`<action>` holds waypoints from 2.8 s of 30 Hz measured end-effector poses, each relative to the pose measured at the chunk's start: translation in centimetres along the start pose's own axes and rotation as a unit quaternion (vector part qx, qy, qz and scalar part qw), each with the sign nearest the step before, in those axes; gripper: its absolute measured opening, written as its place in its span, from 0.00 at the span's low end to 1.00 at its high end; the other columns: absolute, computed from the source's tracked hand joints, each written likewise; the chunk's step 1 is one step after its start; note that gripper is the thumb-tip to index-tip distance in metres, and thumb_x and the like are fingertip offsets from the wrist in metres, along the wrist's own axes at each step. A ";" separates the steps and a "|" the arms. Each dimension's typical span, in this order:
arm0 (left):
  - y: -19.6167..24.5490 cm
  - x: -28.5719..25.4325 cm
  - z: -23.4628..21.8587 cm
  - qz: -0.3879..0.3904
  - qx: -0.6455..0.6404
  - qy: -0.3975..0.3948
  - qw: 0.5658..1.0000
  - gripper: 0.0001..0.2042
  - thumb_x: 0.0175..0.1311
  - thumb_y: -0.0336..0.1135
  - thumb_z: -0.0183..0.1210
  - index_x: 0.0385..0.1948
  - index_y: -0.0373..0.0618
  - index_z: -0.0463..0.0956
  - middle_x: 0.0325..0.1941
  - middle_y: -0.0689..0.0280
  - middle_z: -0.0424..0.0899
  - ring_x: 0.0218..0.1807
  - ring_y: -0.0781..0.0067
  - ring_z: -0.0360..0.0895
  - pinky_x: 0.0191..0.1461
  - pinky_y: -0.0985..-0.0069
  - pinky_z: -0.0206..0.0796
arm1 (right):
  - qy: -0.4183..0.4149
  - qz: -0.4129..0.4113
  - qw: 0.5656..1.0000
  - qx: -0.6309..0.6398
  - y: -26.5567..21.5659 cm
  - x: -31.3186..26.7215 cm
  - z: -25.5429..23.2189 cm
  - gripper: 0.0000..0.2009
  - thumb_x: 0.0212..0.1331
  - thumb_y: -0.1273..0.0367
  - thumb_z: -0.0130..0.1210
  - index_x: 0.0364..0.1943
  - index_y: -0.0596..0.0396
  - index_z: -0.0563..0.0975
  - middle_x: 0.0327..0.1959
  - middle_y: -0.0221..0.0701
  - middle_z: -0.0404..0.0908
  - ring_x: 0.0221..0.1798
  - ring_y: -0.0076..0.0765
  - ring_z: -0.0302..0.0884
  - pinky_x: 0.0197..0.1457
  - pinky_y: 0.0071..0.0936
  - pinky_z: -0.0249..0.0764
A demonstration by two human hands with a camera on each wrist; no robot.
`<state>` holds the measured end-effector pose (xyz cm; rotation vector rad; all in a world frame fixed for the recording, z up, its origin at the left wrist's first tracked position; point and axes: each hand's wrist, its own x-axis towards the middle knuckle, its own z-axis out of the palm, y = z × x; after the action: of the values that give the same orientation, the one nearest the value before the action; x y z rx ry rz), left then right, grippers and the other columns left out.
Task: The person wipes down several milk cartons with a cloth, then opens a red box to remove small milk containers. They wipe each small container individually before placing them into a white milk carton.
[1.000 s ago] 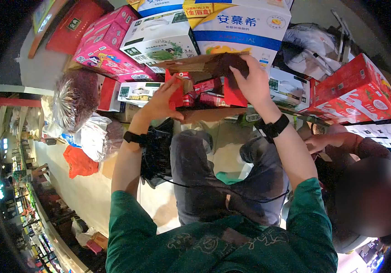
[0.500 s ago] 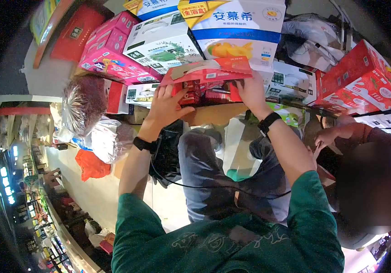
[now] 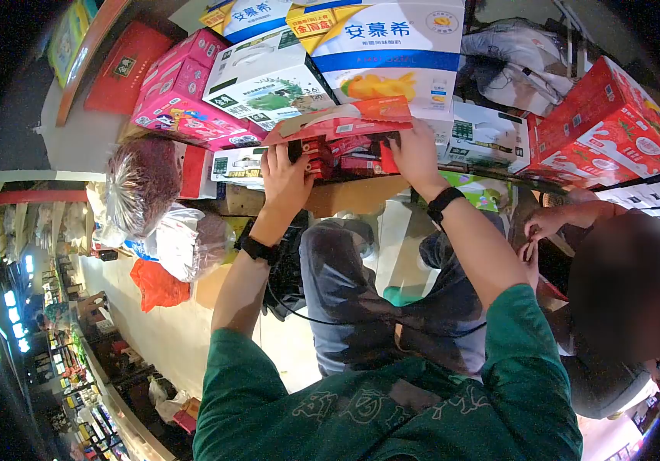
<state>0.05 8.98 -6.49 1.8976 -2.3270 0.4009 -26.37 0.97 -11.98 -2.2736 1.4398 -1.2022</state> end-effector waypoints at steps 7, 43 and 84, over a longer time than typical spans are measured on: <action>0.7 0.4 -0.1 -0.031 0.078 -0.120 0.989 0.23 0.46 0.46 0.71 0.48 0.59 0.81 0.64 0.50 0.62 0.71 0.43 0.54 0.73 0.46 0.45 | 0.012 -0.010 1.000 0.016 0.3 -0.2 0.3 0.19 0.46 0.73 0.63 0.46 0.59 0.76 0.46 0.45 0.76 0.50 0.58 0.71 0.55 0.49 0.67; 1.1 -0.2 -2.2 0.010 -0.348 -0.038 0.937 0.21 0.58 0.28 0.62 0.49 0.38 0.62 0.49 0.42 0.74 0.50 0.34 0.72 0.48 0.54 0.69 | 0.017 0.018 0.998 0.061 -0.7 -0.2 -0.6 0.16 0.54 0.74 0.59 0.48 0.58 0.76 0.44 0.46 0.77 0.50 0.60 0.71 0.53 0.50 0.67; -3.9 -3.3 -8.1 -0.152 -0.367 0.158 0.904 0.15 0.65 0.26 0.58 0.49 0.35 0.64 0.42 0.48 0.74 0.44 0.46 0.74 0.50 0.60 0.67 | -0.263 -0.059 0.951 0.154 -5.9 -4.8 -8.9 0.18 0.51 0.74 0.62 0.48 0.54 0.74 0.68 0.31 0.68 0.57 0.50 0.75 0.56 0.39 0.76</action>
<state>3.87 13.62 0.94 1.6047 -1.5971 -0.1805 -29.75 10.11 -5.52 -2.2413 0.8673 -0.6977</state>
